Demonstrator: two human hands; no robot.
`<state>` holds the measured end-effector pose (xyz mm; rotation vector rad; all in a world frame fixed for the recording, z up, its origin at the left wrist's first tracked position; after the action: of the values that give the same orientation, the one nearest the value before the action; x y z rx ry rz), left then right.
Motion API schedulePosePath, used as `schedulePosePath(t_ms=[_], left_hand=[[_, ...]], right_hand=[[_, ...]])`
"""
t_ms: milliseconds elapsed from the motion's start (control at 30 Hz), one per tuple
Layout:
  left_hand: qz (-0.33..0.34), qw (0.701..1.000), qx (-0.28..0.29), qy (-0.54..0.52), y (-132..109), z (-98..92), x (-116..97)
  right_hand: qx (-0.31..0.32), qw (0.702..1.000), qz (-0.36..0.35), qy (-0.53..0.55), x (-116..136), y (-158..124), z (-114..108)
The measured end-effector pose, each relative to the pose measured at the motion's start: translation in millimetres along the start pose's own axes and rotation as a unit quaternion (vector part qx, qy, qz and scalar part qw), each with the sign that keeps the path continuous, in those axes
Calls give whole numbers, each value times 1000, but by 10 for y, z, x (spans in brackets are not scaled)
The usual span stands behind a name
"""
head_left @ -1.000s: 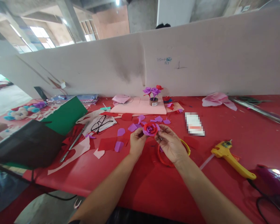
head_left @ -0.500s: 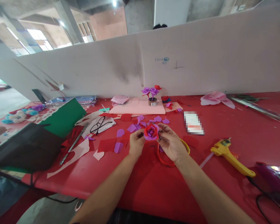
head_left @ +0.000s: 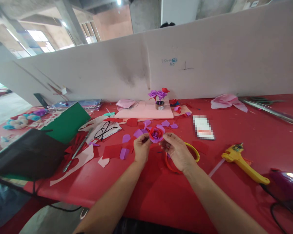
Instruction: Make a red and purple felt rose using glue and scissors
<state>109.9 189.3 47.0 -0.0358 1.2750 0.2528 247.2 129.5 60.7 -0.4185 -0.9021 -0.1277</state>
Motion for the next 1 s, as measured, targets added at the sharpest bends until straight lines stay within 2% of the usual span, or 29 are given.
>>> schedulePosePath(t_ms=[133, 433, 800, 900, 1000], left_hand=[[6, 1000, -4, -14, 8, -8, -10], [-43, 998, -2, -48, -8, 49, 44], [-35, 998, 50, -25, -32, 97, 53], [-25, 998, 50, -17, -24, 88, 36], [-17, 999, 38, -8, -6, 60, 19]], right_hand=[[-5, 1000, -10, -2, 6, -7, 13], [-5, 999, 9, 31, -28, 42, -26], [-57, 987, -134, -62, 196, -8, -79], [-69, 987, -131, -69, 180, 17, -122], [-74, 991, -98, -52, 139, 43, -155]])
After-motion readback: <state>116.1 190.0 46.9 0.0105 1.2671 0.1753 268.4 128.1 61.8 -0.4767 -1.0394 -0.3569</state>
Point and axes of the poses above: each hand's wrist, its own y-axis towards the middle knuckle, its own z-axis out of the palm, x = y × z, the point moved 9 cm from there along y, towards the middle knuckle, and after that the axes turned 10 degrees about -x, right-handed, at the moved point
